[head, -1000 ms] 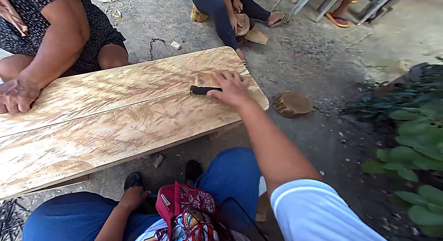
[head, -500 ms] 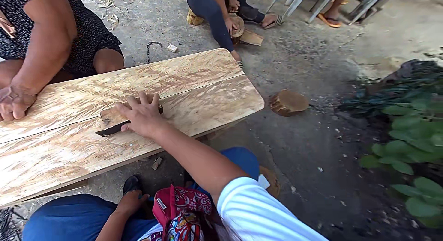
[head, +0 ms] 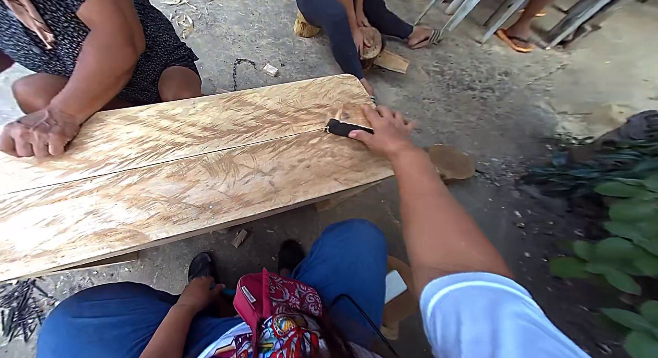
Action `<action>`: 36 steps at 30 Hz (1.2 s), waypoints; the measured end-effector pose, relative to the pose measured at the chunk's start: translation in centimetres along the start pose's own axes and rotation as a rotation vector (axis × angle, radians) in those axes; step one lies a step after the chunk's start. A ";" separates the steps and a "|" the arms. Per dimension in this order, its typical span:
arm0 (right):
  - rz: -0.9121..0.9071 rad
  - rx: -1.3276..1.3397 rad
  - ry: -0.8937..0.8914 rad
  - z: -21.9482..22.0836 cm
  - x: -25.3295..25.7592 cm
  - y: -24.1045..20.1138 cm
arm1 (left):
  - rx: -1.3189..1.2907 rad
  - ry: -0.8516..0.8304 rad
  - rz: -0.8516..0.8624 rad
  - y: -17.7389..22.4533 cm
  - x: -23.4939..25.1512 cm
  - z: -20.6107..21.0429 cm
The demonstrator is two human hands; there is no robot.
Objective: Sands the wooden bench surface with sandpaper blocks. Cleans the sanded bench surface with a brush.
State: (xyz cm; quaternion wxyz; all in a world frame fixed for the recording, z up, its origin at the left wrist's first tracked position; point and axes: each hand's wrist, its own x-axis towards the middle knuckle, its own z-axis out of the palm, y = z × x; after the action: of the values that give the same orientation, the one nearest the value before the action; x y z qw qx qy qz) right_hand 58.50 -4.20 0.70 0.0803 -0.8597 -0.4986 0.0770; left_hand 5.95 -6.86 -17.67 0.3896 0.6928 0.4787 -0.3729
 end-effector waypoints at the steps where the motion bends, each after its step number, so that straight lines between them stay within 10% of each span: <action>1: -0.011 -0.005 -0.004 0.2 -0.2 -1.1 | -0.017 0.005 0.004 -0.1 -0.1 0.0; 12: -0.565 0.012 -0.136 6.1 -5.6 -31.9 | -0.036 0.004 0.053 1.0 -1.0 -1.2; 16: -0.571 0.021 -0.149 5.5 -5.7 -30.1 | -0.043 0.003 0.067 1.6 -1.1 -1.5; 25: -0.144 0.029 -0.005 2.5 -4.3 -11.5 | -0.120 -0.009 0.102 0.0 -0.9 -1.1; 36: -0.603 0.038 -0.162 7.7 -9.0 -41.6 | -0.193 0.037 0.145 -0.9 -1.1 -0.7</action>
State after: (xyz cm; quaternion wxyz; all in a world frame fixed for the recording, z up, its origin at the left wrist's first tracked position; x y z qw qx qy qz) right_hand 17.36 8.84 2.59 0.0756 -0.6625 -0.7343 0.1272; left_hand 4.90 -6.40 -16.58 0.4714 0.6917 0.4681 -0.2833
